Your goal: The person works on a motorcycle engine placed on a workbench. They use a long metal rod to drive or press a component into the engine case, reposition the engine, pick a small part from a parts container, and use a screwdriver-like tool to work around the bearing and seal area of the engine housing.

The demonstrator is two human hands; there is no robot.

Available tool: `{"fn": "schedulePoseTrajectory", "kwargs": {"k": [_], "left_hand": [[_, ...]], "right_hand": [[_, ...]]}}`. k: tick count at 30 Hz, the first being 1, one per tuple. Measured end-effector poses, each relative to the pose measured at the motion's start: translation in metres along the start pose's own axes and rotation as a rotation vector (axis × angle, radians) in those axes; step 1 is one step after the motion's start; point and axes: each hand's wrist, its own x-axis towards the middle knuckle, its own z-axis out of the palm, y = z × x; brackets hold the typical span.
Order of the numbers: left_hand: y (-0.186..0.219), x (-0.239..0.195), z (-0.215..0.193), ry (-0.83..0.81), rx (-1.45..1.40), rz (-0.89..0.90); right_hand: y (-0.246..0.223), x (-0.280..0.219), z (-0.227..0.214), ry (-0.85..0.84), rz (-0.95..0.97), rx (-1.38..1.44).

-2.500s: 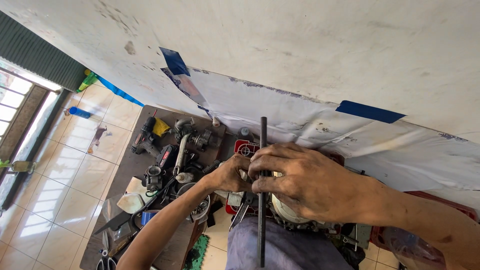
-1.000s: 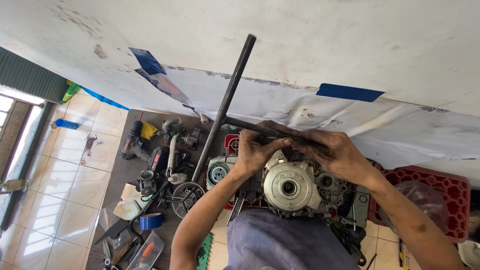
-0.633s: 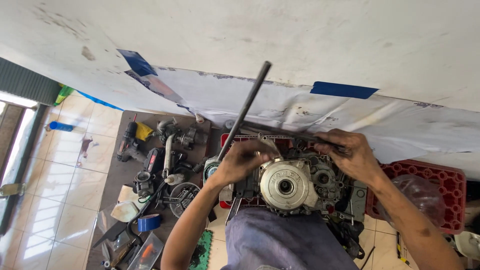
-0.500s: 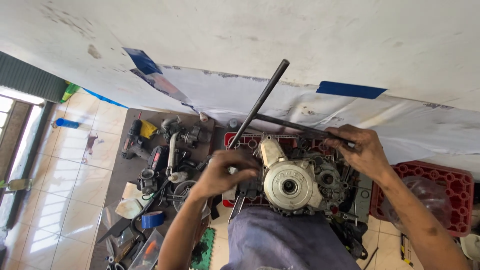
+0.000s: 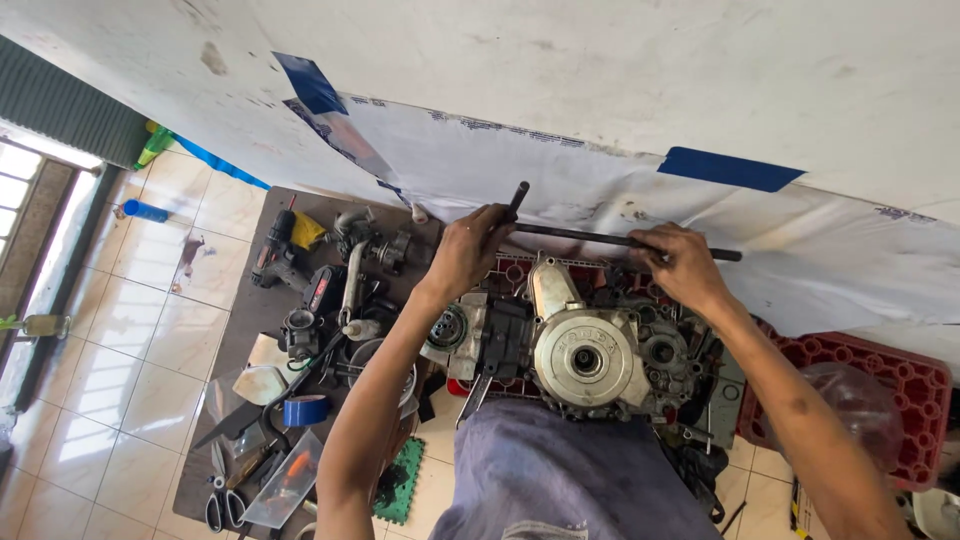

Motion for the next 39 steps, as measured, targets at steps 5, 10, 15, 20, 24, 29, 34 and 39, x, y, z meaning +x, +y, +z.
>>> {"fn": "schedulePoseTrajectory", "kwargs": {"k": [5, 10, 15, 20, 24, 29, 34, 39], "left_hand": [[0.034, 0.008, -0.037, 0.018, 0.057, -0.033], [0.055, 0.001, -0.064, 0.188, 0.230, 0.167], [0.137, -0.006, -0.117, 0.393, 0.542, 0.351], [0.127, -0.010, -0.133, 0.445, 0.638, 0.277], [0.085, -0.013, -0.127, 0.458, 0.804, 0.310], [0.061, -0.020, -0.110, 0.302, 0.866, 0.231], [0.036, -0.019, -0.084, 0.205, 0.810, 0.158], [0.008, -0.023, -0.055, 0.115, 0.834, 0.165]], "right_hand": [[-0.045, 0.010, -0.009, 0.000, -0.083, -0.010], [-0.099, 0.026, -0.026, -0.032, -0.031, 0.028], [-0.151, 0.043, -0.021, -0.049, -0.196, 0.109], [-0.186, 0.077, 0.019, -0.097, -0.191, 0.196], [-0.195, 0.108, 0.071, -0.077, -0.321, 0.252], [-0.225, 0.125, 0.091, -0.238, -0.178, 0.227], [-0.187, 0.134, 0.136, -0.225, -0.264, 0.235], [-0.154, 0.138, 0.172, -0.276, -0.214, 0.113]]}}
